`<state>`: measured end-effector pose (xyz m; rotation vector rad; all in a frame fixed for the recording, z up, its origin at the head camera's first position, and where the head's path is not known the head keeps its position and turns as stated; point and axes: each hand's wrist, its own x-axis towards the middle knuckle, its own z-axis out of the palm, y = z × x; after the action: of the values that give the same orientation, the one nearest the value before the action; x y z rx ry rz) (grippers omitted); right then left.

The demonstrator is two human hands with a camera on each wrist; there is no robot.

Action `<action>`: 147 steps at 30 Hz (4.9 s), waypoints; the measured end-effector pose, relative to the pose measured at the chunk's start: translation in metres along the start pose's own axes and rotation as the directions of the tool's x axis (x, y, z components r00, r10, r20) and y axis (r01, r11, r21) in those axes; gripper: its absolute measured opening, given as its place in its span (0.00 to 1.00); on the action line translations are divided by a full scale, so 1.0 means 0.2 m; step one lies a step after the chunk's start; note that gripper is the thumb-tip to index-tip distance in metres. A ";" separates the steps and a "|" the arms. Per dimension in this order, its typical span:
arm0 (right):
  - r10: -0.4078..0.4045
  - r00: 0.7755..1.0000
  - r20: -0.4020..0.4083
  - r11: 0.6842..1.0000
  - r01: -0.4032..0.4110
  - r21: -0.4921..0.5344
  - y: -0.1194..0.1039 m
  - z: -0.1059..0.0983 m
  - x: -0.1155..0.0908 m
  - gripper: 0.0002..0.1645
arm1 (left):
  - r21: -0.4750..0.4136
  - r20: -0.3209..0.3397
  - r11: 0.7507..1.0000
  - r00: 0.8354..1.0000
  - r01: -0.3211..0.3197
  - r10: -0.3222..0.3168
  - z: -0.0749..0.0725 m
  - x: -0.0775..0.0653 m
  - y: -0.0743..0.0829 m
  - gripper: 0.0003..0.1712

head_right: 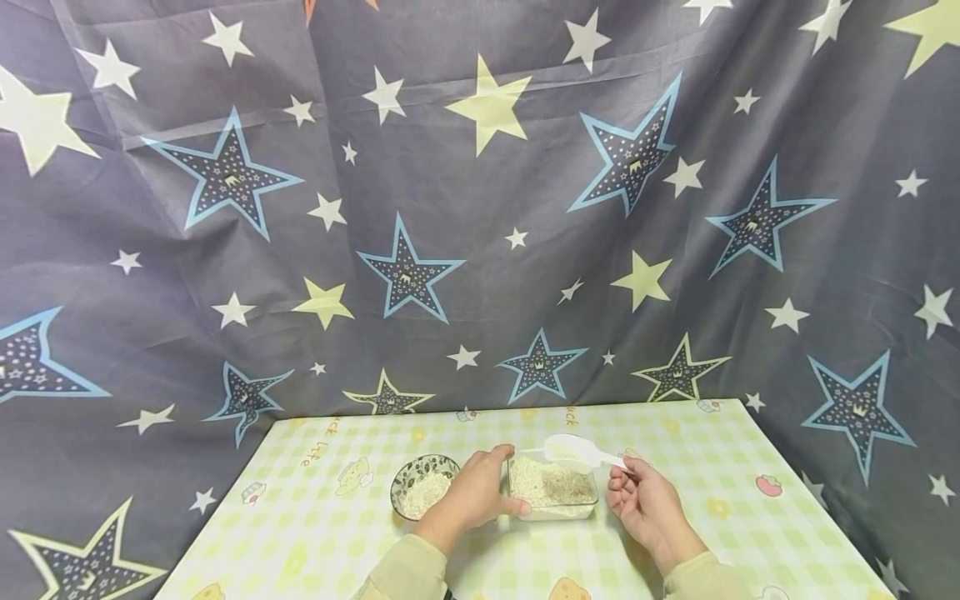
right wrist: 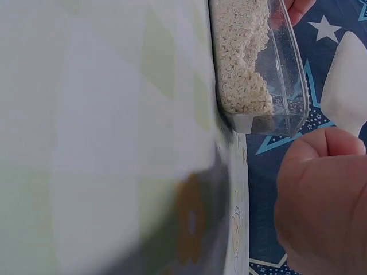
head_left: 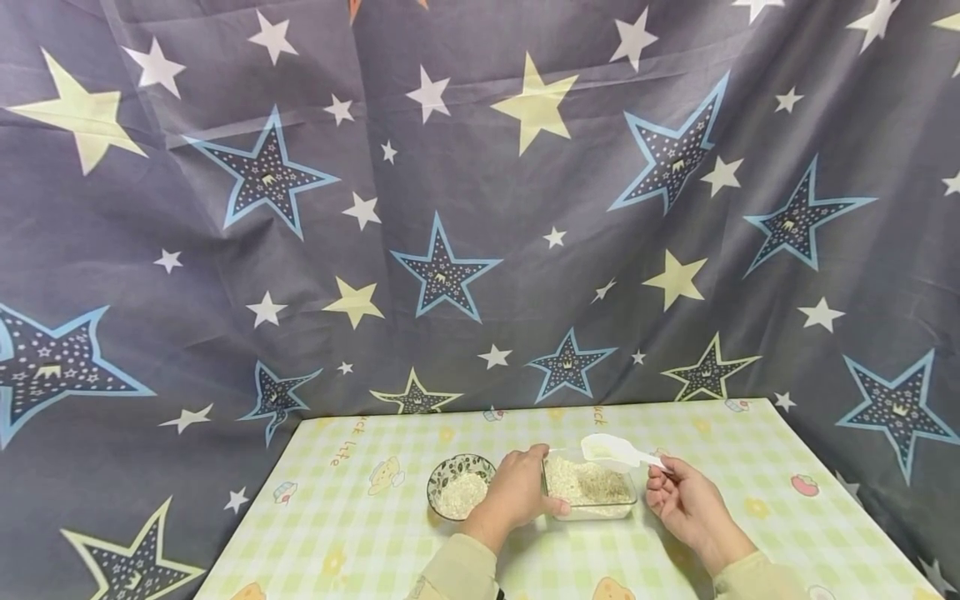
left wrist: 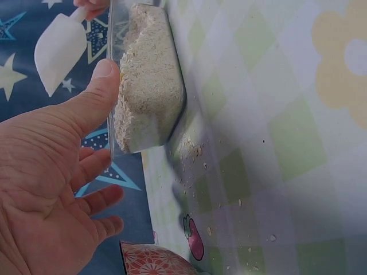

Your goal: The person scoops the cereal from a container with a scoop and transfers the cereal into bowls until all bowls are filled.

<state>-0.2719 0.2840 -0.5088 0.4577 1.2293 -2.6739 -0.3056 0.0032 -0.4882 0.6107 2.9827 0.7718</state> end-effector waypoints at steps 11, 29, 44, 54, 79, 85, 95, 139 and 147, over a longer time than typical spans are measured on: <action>-0.020 1.000 0.002 0.999 0.020 -0.048 0.00 0.01 0.00 0.11 | 0.000 0.000 1.000 1.000 0.004 -0.004 0.00 0.00 0.01 0.59; -0.017 1.000 0.002 0.996 0.018 -0.093 0.01 0.05 -0.01 0.13 | 0.003 0.013 1.000 1.000 0.001 -0.001 -0.01 -0.04 -0.02 0.58; -0.043 0.998 0.054 0.991 0.050 -0.128 0.00 0.17 -0.03 0.14 | -0.010 -0.043 1.000 0.999 0.020 -0.020 -0.22 -0.17 -0.30 0.60; -0.059 0.992 0.111 0.979 0.080 -0.187 0.06 0.32 -0.02 0.16 | -0.024 -0.077 0.993 0.990 0.115 -0.117 -0.30 -0.31 -0.59 0.70; -0.190 0.922 0.336 0.713 0.365 -0.599 0.39 0.72 -0.07 0.24 | -0.070 -0.114 0.990 0.985 0.123 -0.130 -0.27 -0.35 -0.66 0.71; -0.289 0.839 0.462 0.450 0.545 -0.707 0.45 0.74 -0.10 0.21 | -0.040 -0.084 0.990 0.986 0.138 -0.141 -0.29 -0.33 -0.65 0.70; -0.407 0.341 0.847 -0.391 0.773 -0.499 0.54 0.72 -0.13 0.15 | -0.025 -0.053 0.991 0.989 0.135 -0.136 -0.33 -0.33 -0.61 0.68; -0.565 0.764 0.312 0.212 0.500 -0.840 -0.07 0.22 -0.26 0.19 | 0.050 -0.065 0.997 0.996 0.060 -0.057 -0.33 -0.27 -0.44 0.68; -0.531 0.803 0.271 0.254 0.455 -0.853 -0.09 0.17 -0.23 0.20 | 0.043 -0.041 0.998 0.998 -0.043 0.044 -0.19 -0.18 -0.17 0.64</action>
<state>-0.2413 0.2697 -0.4597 -0.0618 2.9433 -1.7797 -0.2891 -0.0547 -0.4742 0.6716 3.0411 0.7350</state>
